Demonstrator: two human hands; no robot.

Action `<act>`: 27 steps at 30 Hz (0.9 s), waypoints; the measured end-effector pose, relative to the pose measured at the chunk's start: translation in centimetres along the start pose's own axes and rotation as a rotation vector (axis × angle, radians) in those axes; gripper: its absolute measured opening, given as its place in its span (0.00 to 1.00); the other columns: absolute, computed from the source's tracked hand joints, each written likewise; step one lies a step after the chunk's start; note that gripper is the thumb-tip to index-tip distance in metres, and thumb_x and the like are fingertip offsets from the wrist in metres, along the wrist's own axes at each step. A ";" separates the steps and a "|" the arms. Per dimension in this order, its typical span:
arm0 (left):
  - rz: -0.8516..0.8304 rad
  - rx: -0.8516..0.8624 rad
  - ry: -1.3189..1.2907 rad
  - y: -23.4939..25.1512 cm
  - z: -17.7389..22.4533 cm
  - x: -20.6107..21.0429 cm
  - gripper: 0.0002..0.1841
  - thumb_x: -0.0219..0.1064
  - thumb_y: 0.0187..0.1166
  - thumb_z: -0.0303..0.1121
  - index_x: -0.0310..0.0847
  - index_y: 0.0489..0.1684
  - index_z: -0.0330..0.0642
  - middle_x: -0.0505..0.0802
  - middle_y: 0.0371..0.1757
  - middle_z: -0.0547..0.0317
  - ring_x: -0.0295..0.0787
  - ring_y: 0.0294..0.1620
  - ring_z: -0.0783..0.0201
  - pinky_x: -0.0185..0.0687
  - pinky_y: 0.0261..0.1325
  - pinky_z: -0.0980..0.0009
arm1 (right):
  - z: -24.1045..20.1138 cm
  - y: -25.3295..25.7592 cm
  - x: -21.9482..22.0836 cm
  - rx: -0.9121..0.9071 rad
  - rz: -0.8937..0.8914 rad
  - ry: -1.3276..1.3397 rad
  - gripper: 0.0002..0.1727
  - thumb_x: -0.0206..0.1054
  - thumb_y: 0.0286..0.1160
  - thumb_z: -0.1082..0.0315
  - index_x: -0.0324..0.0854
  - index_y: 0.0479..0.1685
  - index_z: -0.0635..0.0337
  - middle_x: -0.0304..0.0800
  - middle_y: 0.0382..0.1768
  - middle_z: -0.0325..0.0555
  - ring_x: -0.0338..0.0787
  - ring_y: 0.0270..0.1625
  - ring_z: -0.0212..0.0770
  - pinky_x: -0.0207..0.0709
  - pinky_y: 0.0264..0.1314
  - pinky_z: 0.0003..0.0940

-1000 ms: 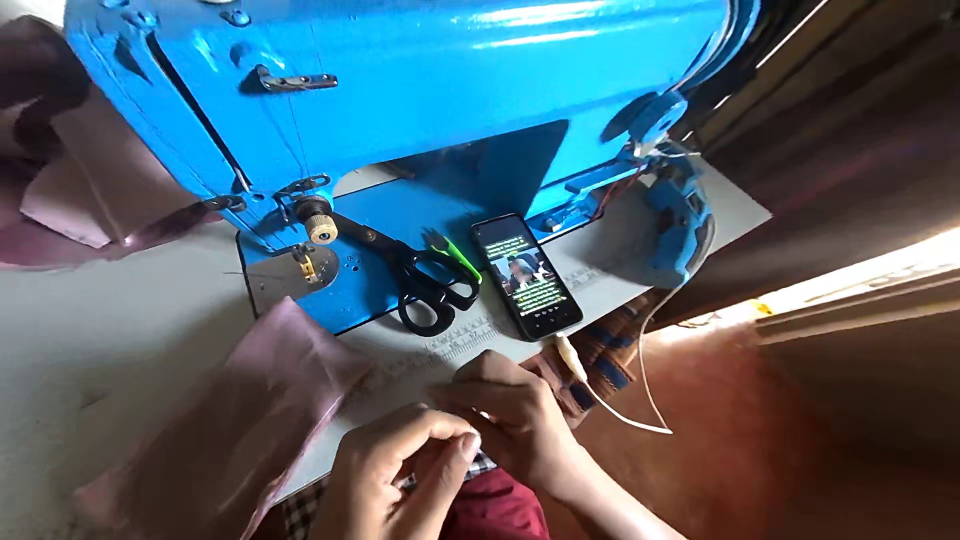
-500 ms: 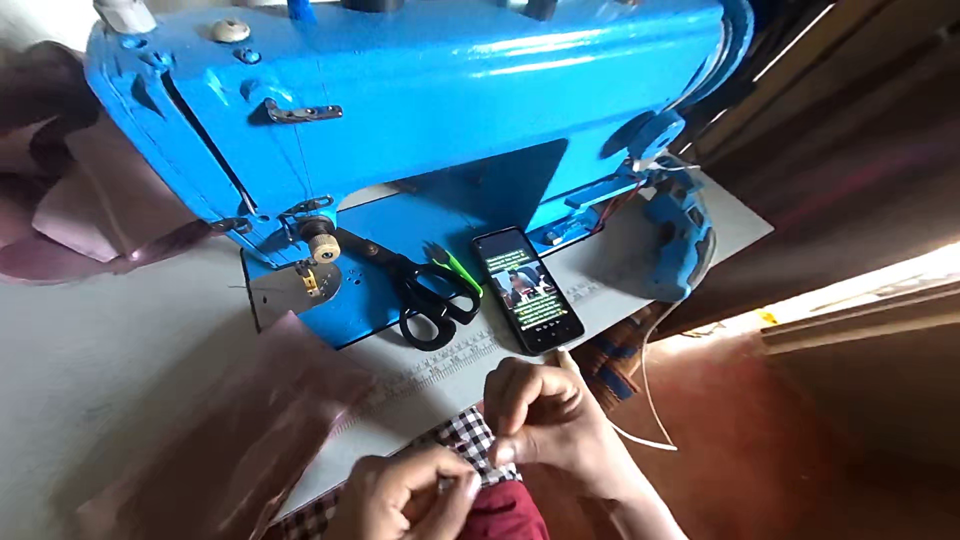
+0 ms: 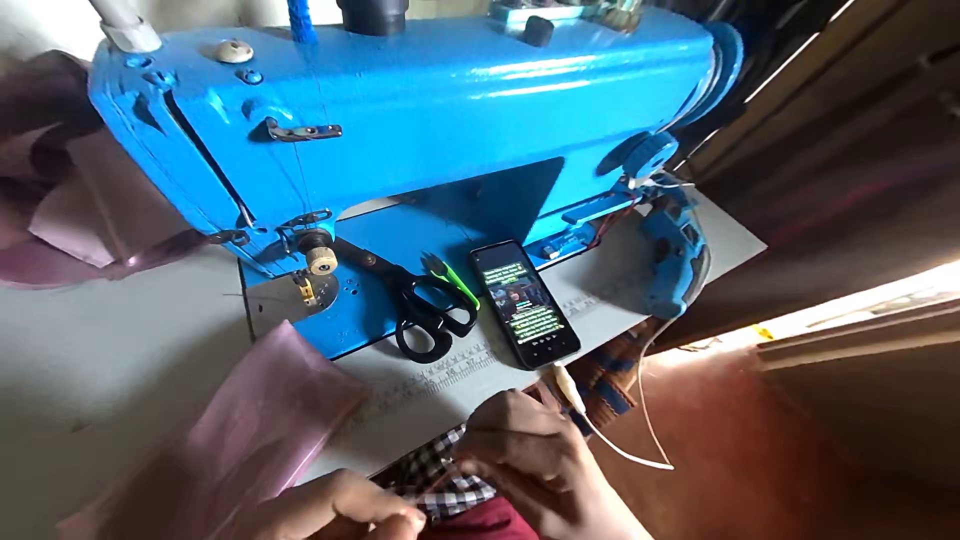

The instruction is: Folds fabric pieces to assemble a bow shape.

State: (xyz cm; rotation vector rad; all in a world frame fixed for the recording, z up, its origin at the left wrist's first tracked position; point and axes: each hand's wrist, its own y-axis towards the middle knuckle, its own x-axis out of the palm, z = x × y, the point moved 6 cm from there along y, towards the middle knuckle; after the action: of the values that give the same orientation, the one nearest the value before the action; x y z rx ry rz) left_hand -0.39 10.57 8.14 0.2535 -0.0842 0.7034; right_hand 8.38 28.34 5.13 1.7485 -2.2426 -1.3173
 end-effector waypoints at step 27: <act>0.465 0.201 -0.588 -0.6 -1.8 -2.5 0.07 0.63 0.85 0.32 0.87 0.46 0.43 0.92 0.36 0.62 0.90 0.33 0.70 0.87 0.39 0.77 | 1.9 -1.4 1.6 0.314 0.075 0.639 0.06 0.68 0.81 0.72 0.89 0.46 0.65 0.95 0.37 0.39 0.91 0.39 0.21 0.86 0.44 0.16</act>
State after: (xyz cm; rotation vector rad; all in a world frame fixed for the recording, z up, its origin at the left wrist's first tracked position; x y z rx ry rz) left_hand -1.96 9.04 5.92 0.6424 -0.6512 1.0829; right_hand 7.97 28.11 2.32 1.7977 -2.1576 -0.3119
